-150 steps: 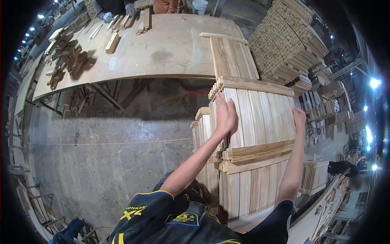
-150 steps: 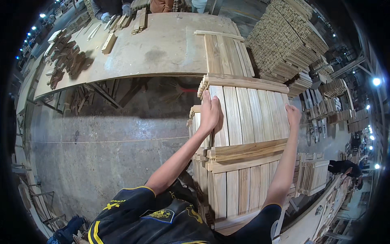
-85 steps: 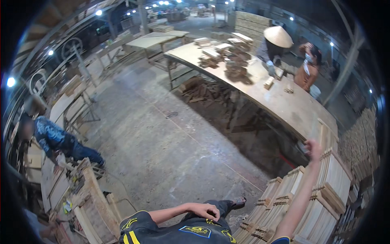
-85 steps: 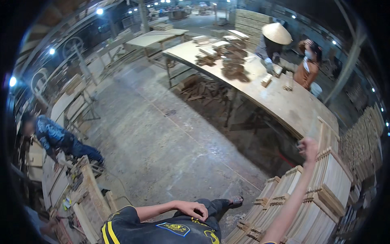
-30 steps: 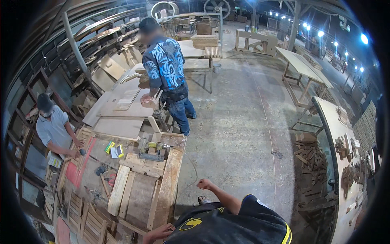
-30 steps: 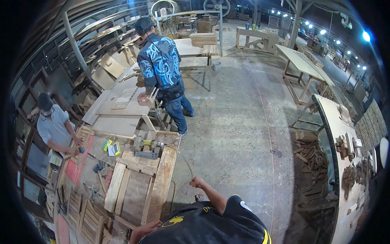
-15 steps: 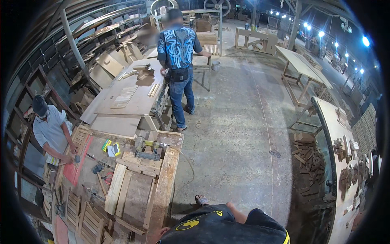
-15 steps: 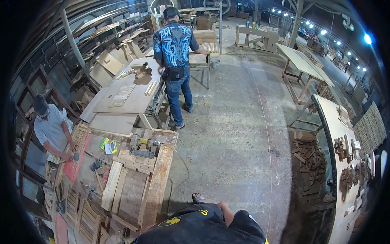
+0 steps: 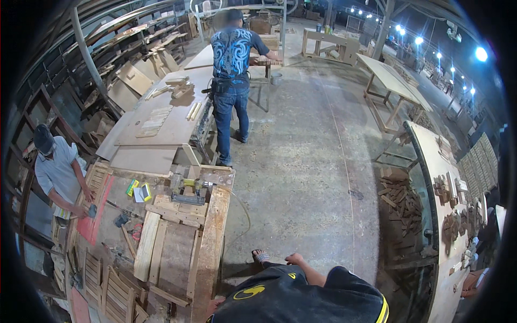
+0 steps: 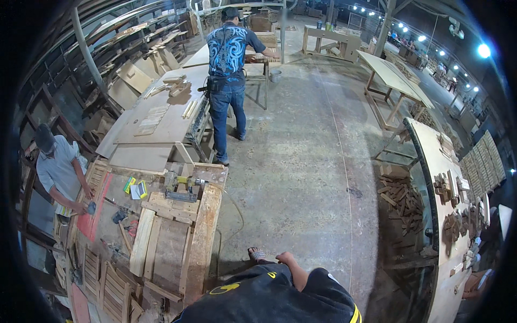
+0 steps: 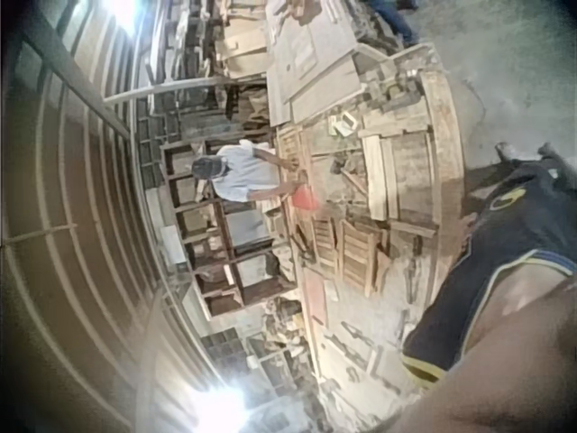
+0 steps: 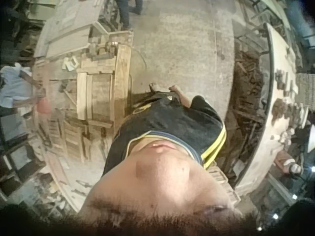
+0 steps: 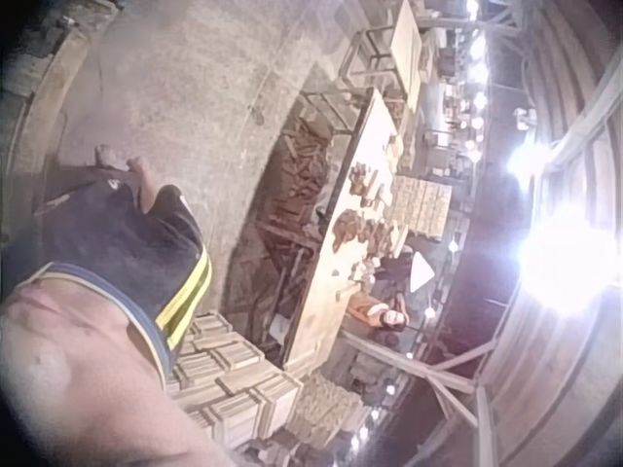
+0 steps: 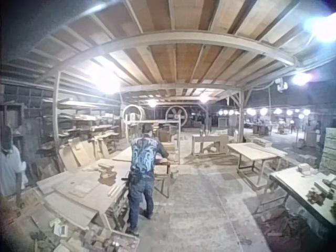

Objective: Assembling wooden slats into panels using a pneumatic nail gun and a hammer in a factory setting.

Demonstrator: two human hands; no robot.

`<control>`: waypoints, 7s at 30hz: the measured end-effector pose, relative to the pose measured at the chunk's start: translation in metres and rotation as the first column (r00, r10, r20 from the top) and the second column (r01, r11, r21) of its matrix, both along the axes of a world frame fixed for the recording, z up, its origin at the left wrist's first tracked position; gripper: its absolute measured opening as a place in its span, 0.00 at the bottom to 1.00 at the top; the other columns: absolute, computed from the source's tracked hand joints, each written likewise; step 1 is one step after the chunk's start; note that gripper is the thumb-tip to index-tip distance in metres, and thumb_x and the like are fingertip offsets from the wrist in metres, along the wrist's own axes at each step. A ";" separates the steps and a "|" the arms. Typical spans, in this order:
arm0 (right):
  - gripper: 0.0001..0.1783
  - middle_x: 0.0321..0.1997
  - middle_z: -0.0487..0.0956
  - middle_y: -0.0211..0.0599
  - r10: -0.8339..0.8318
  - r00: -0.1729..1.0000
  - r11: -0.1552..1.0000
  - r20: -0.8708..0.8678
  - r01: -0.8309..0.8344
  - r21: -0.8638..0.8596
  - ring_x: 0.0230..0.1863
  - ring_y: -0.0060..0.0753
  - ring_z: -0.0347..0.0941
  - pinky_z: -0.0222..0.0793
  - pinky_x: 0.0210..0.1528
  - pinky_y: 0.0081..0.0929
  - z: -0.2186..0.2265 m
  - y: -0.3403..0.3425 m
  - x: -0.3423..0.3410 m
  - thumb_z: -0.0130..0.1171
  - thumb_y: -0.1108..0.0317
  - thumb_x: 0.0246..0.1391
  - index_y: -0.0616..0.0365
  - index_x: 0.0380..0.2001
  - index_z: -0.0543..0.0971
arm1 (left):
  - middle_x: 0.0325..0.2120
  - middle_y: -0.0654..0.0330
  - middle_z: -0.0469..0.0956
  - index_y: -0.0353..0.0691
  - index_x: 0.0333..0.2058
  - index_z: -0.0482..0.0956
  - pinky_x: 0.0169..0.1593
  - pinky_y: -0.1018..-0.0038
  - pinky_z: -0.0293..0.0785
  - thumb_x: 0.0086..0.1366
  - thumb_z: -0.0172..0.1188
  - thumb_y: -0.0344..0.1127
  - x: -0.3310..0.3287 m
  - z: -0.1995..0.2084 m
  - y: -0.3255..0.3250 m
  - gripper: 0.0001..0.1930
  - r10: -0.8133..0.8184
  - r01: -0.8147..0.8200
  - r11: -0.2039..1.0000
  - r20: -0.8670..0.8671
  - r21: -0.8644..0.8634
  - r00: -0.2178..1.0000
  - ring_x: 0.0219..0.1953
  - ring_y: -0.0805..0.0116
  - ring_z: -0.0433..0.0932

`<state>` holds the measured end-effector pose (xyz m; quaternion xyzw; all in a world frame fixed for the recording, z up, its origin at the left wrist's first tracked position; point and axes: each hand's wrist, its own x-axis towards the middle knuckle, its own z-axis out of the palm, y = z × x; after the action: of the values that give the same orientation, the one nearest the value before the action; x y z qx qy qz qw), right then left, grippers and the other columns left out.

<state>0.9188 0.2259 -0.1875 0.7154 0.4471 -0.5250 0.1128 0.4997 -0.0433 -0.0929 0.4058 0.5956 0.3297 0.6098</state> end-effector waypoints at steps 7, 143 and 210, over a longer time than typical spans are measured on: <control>0.25 0.32 0.83 0.32 0.349 0.936 0.932 0.040 -0.351 0.087 0.35 0.35 0.80 0.74 0.41 0.31 0.015 0.032 -0.003 0.56 0.45 0.43 0.54 0.35 0.83 | 0.41 0.56 0.80 0.40 0.45 0.79 0.52 0.65 0.70 0.59 0.56 0.36 -0.045 -0.096 -0.051 0.16 -0.168 0.260 0.906 -0.281 0.334 0.945 0.42 0.69 0.79; 0.08 0.31 0.70 0.37 0.958 0.164 -0.114 0.237 -0.539 0.835 0.37 0.46 0.68 0.65 0.39 0.46 0.121 0.022 -0.453 0.58 0.63 0.39 0.50 0.23 0.70 | 0.33 0.51 0.76 0.34 0.36 0.72 0.35 0.56 0.71 0.55 0.56 0.50 -0.199 0.039 -0.286 0.22 0.148 -0.179 -0.863 0.103 -0.472 -0.984 0.33 0.54 0.74; 0.24 0.11 0.59 0.17 0.690 0.399 0.718 -0.603 -0.277 0.638 0.16 0.10 0.51 0.47 0.19 0.18 0.189 0.163 -0.944 0.56 0.60 0.57 0.55 0.10 0.65 | 0.19 0.67 0.61 0.39 0.19 0.67 0.28 0.82 0.54 0.62 0.52 0.32 -0.543 0.103 0.160 0.13 0.928 -0.823 -0.364 0.095 0.437 -0.361 0.24 0.79 0.60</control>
<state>-0.0253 0.3884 0.0013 0.2267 0.7449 -0.6163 -0.1176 -0.0432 0.1170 0.0100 -0.1093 0.6933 0.7054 -0.0989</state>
